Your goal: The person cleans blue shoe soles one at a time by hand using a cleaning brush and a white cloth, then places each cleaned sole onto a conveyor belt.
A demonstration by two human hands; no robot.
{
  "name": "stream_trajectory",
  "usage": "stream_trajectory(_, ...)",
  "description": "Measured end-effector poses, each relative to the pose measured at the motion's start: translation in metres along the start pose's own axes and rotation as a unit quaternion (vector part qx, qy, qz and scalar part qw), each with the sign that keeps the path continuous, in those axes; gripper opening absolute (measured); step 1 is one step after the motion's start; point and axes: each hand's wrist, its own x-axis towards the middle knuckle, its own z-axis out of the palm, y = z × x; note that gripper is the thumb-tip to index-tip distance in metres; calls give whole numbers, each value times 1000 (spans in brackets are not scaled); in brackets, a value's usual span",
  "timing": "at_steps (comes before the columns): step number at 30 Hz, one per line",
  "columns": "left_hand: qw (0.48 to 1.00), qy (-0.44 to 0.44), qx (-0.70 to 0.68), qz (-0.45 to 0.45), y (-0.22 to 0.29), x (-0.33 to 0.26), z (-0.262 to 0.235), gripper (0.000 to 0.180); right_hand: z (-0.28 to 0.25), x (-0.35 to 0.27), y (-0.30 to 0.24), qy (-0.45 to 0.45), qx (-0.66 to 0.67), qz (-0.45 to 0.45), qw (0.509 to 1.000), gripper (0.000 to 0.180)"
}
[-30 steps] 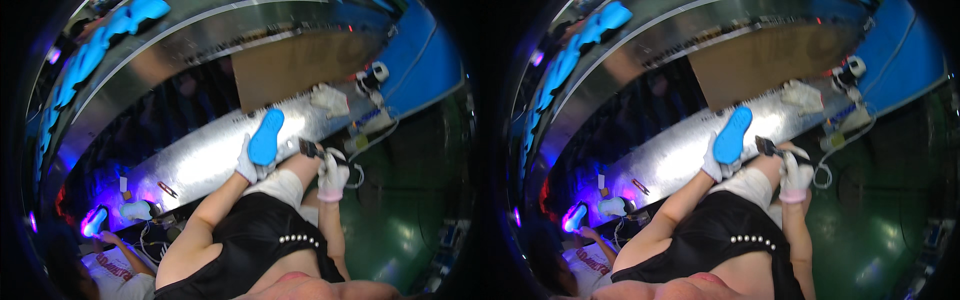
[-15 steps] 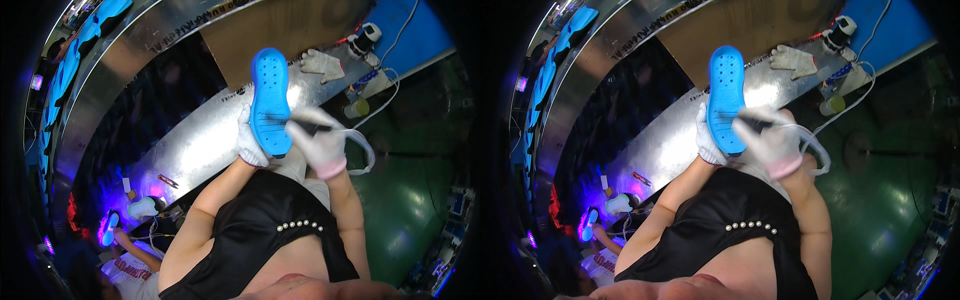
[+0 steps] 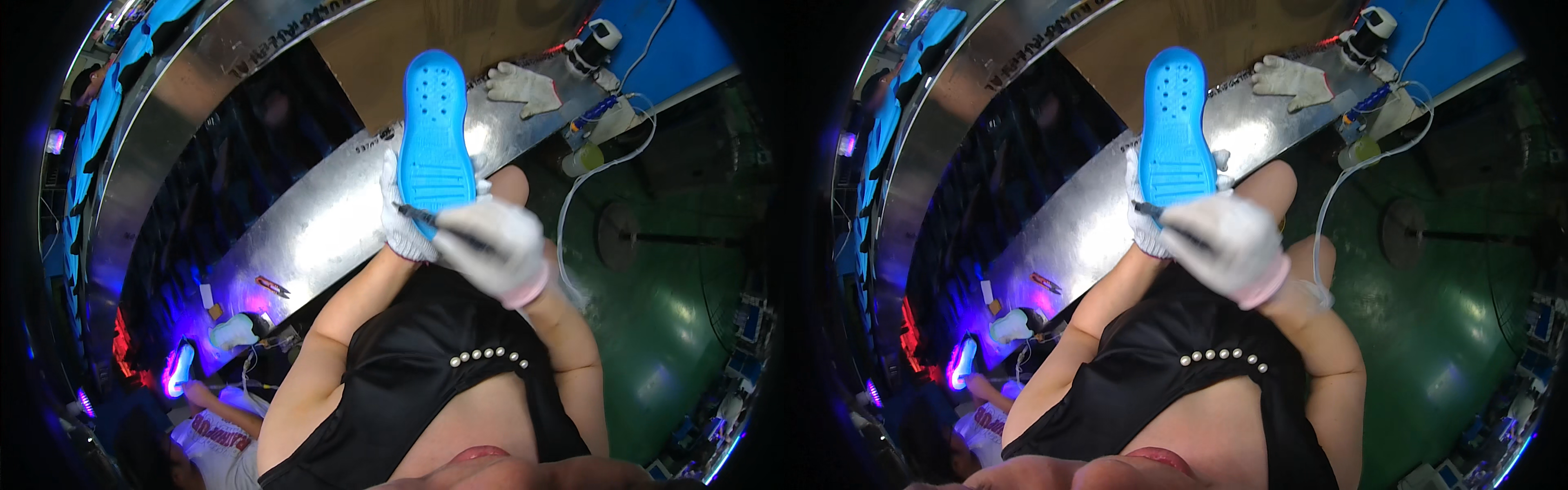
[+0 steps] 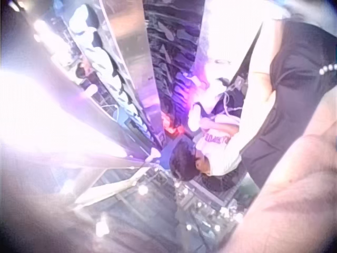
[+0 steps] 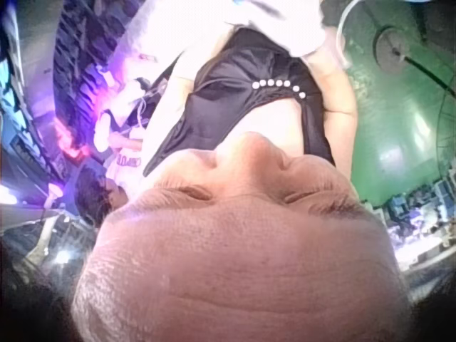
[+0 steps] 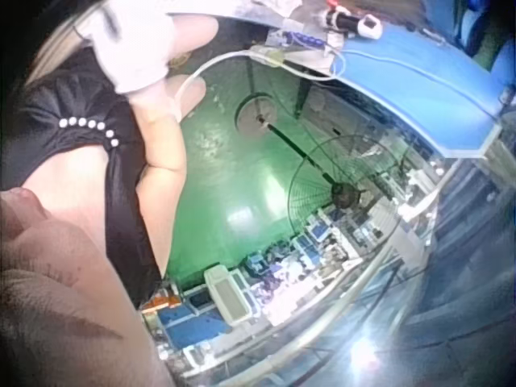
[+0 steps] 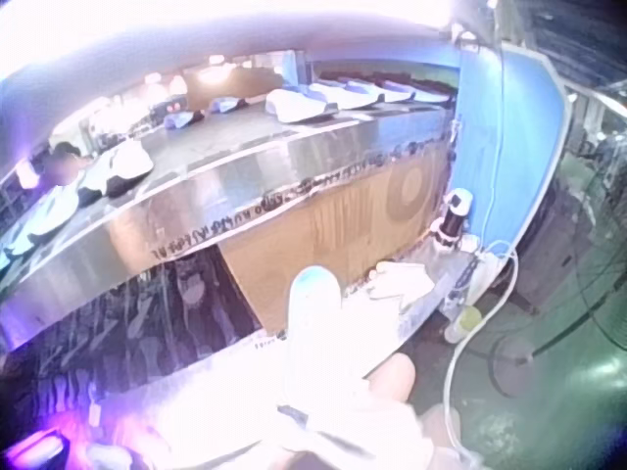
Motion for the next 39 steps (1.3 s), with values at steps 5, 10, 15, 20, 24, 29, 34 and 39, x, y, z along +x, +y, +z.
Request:
stream_trajectory(5, 996, 43, 81, 17, 13, 6, 9, 91, 8, -15, 2, 32, -80, -10, 996, 23)
stream_trajectory(10, 987, 73, 146, -9, 31, 9, 25, 90, 3, -2, 2, 77, 124, 280, 949, 23)
stream_trajectory(15, 971, -86, 83, -208, 59, 9, 31, 89, -12, -5, -9, -135, -66, -6, 989, 21)
stream_trajectory(20, 940, 60, 282, -181, 71, 14, 43, 67, -6, 5, 13, -113, 64, -6, 992, 20)
stream_trajectory(24, 876, 58, 441, -188, 74, 21, 59, 53, -5, 2, -12, -170, 14, 21, 985, 23)
stream_trajectory(29, 793, 117, 577, -157, 79, 24, 63, 41, -7, -5, -10, -195, -87, -68, 974, 31)
stream_trajectory(34, 632, -153, 756, -74, 99, 33, 50, 41, -12, 2, 5, -77, 25, 18, 997, 24)
stream_trajectory(39, 605, -147, 779, -70, 106, 32, 69, 46, -27, 7, -24, -166, -75, -38, 982, 28)
